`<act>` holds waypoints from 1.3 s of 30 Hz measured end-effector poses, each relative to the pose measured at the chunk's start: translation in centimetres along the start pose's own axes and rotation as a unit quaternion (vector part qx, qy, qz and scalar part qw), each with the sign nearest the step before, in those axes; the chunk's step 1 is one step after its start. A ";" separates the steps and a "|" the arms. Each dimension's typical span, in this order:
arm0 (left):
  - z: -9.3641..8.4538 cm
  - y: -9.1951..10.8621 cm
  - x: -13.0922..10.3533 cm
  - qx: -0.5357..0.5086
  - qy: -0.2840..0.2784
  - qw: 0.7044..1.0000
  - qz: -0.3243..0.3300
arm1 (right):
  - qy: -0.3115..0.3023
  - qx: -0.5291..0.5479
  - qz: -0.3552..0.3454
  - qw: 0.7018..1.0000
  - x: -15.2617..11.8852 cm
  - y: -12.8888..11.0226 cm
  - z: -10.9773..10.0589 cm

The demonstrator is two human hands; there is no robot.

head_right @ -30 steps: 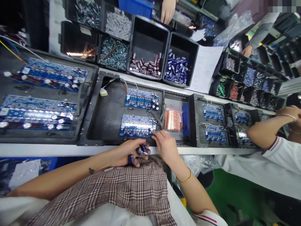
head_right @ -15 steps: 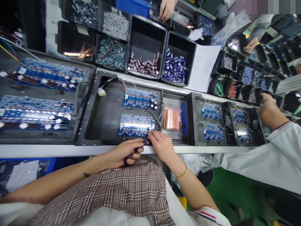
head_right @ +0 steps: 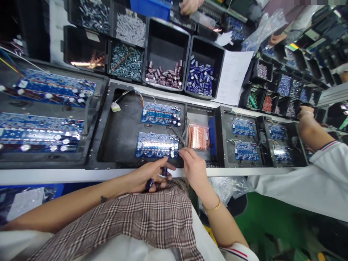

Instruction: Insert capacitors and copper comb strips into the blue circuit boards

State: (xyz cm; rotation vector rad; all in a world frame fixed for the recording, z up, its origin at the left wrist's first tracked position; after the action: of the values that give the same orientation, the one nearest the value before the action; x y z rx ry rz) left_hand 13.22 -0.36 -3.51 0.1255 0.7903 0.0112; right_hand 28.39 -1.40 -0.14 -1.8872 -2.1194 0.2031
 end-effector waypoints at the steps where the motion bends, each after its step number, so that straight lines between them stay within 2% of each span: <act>1: 0.1 0.0 -0.2 0.008 -0.003 1.000 -0.003 | 0.001 -0.027 0.002 1.000 0.1 0.6 0.5; 6: 0.1 0.1 -0.8 0.036 -0.017 0.999 0.007 | -0.043 -0.110 -0.021 0.993 0.8 1.4 1.9; 10: -0.1 0.2 -0.9 0.035 -0.011 0.999 0.030 | -0.076 -0.140 -0.019 0.987 1.4 1.0 1.8; 18: -0.1 0.6 -0.8 0.036 -0.009 0.998 0.043 | -0.103 -0.176 -0.023 0.979 2.4 1.1 1.5; 29: -0.4 0.5 0.2 0.031 -0.005 0.999 0.043 | -0.061 -0.183 -0.038 0.981 1.9 0.5 1.4; 34: -0.4 0.4 0.0 0.029 0.024 0.999 0.021 | -0.054 -0.136 -0.059 0.987 1.7 0.8 1.7; 39: -0.4 0.7 0.4 0.028 0.048 0.998 0.005 | -0.008 0.012 -0.048 0.999 1.1 1.7 2.1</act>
State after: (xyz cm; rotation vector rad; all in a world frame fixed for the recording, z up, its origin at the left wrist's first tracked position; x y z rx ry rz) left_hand 13.28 0.41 -3.96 0.1830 0.8864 0.0046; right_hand 29.22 0.12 -2.53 -1.7706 -2.2025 0.2237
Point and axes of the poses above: each hand's wrist, its own x-axis towards the middle knuckle, its own z-axis out of the palm, y = z × x, the point moved 4 cm from there along x, towards the middle knuckle, and after that the axes turned 9 degrees about -x, right-handed, at the moved point
